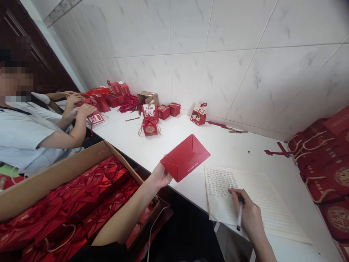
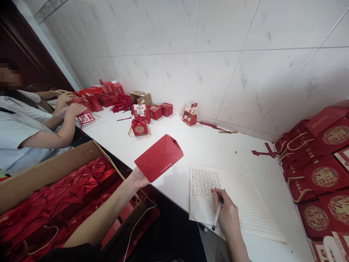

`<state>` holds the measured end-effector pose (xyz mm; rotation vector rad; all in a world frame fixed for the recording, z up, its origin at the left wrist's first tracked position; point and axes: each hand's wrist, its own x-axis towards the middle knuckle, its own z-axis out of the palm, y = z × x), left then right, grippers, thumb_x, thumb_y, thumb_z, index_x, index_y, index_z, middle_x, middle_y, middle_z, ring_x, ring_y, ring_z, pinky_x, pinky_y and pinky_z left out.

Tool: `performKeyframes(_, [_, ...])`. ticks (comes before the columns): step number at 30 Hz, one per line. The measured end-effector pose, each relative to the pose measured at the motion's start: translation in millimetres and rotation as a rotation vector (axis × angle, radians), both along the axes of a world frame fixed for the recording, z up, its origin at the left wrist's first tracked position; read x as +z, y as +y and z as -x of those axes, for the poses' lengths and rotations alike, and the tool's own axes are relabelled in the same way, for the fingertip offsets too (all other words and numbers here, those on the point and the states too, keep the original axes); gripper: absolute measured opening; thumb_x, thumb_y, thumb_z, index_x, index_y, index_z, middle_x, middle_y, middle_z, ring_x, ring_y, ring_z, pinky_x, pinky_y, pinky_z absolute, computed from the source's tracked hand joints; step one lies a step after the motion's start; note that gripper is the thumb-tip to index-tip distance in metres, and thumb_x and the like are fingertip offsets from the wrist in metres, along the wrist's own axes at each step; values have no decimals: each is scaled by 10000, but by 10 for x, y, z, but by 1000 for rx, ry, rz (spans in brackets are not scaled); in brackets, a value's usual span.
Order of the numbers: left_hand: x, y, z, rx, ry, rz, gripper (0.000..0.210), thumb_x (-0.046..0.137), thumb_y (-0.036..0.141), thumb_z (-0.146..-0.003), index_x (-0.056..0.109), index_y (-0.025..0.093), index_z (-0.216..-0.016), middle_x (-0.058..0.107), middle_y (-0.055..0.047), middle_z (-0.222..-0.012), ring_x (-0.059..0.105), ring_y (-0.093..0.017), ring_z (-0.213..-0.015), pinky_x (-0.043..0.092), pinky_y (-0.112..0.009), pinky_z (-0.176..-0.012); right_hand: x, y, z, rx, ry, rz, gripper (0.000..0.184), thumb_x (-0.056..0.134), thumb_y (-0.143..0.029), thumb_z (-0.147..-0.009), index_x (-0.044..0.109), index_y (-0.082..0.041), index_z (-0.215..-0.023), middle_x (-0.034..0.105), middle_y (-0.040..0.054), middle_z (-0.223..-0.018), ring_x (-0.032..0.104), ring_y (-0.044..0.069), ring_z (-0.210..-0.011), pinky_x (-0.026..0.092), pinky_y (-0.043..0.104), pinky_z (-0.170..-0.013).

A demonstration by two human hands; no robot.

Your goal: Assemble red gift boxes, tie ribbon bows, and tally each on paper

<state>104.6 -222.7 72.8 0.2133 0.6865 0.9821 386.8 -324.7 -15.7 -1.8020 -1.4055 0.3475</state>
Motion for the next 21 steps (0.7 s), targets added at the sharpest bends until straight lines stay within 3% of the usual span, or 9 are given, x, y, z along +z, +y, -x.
performKeyframes(13, [83, -75, 36, -48, -18, -9, 204, 487, 253, -886, 614, 107, -822, 671, -20, -653, 657, -116, -581, 550, -167, -522, 35, -11, 2, -4, -22, 27, 366, 407, -535, -804, 608, -234, -862, 683, 50, -932, 642, 279, -890, 538, 332, -688])
performKeyframes(17, [24, -160, 282, -28, -1, 24, 250, 496, 292, -880, 638, 86, -872, 696, -45, -694, 668, -137, -601, 549, -189, -524, 53, -32, -16, -10, -54, 19, 403, 415, -567, -775, 617, -232, -871, 683, 58, -930, 646, 296, -854, 538, 350, -670])
performKeyframes(21, [-43, -319, 749, 61, 11, 33, 234, 484, 252, -877, 636, 75, -909, 702, -63, -717, 673, -149, -622, 560, -219, -568, 26, -76, -90, -33, -124, 64, 402, 419, -591, -758, 619, -261, -870, 678, 54, -948, 649, 307, -753, 526, 370, -563])
